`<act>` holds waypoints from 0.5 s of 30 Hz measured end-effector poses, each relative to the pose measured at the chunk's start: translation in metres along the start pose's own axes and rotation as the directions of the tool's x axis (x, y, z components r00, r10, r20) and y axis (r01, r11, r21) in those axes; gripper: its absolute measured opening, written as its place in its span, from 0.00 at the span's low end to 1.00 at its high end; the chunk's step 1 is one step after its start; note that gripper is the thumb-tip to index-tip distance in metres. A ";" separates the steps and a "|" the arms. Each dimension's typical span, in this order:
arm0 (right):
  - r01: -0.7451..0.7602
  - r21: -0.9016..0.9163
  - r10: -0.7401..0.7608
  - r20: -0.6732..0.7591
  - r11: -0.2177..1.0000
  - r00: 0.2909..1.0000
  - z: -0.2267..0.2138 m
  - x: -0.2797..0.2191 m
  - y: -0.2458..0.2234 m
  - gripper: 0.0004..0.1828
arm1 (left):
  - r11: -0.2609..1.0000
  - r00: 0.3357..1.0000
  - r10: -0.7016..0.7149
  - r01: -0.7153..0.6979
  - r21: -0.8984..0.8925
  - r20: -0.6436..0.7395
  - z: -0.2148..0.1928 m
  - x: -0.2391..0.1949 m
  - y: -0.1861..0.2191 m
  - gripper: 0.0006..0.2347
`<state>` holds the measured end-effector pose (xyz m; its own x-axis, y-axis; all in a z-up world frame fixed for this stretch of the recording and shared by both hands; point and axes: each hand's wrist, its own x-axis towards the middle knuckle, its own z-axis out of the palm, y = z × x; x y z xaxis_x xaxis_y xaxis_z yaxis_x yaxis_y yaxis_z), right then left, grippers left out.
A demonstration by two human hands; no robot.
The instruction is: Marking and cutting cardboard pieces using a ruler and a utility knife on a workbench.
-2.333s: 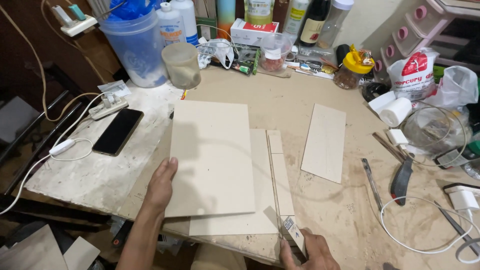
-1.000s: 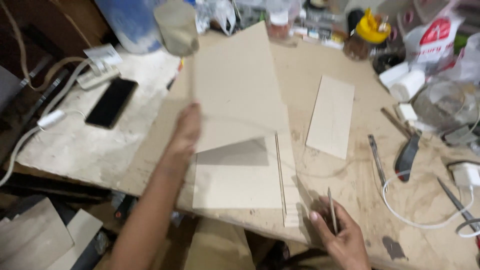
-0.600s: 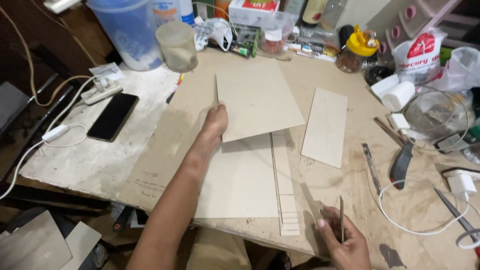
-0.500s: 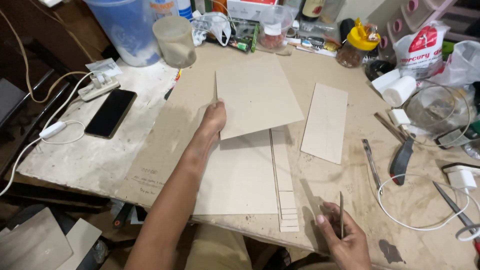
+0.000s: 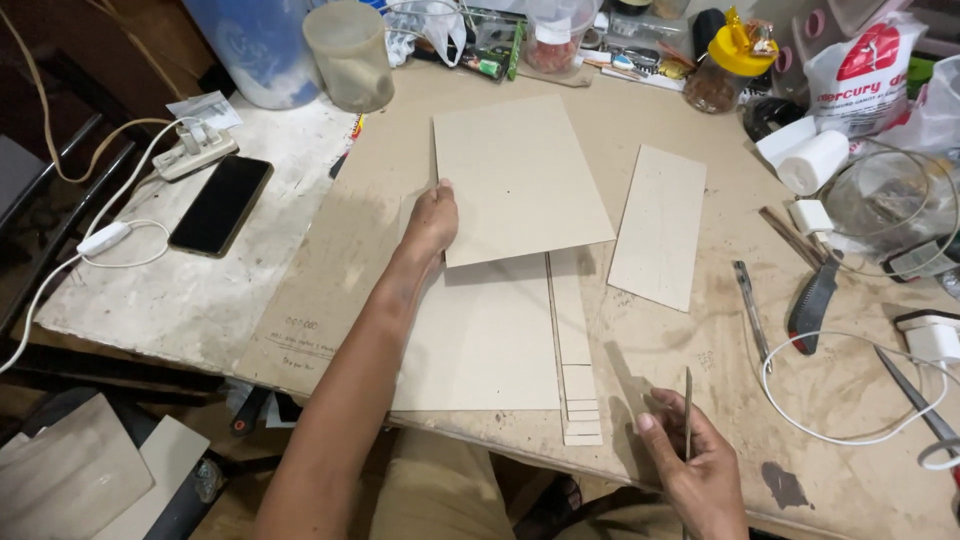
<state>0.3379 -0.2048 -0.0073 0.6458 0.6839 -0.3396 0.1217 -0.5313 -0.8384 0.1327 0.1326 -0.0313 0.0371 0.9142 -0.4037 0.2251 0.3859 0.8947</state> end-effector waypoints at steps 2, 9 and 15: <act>-0.005 -0.009 0.005 -0.002 1.000 1.000 0.000 0.000 0.001 0.25 | 1.000 1.000 0.001 -0.001 0.004 -0.011 0.000 -0.002 -0.001 0.28; 0.038 -0.023 -0.039 -0.020 0.999 0.999 -0.001 0.008 0.016 0.23 | 0.993 0.986 0.064 -0.078 -0.087 -0.153 0.000 0.043 -0.003 0.28; 0.081 0.000 -0.081 -0.035 0.997 0.996 0.002 0.015 0.028 0.21 | 0.968 0.948 0.235 -0.207 0.143 -0.213 0.006 0.112 -0.036 0.24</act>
<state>0.3497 -0.2089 -0.0370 0.6595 0.7068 -0.2561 0.1734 -0.4745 -0.8630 0.1344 0.2205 -0.1097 -0.1192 0.9840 -0.1321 0.3492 0.1661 0.9222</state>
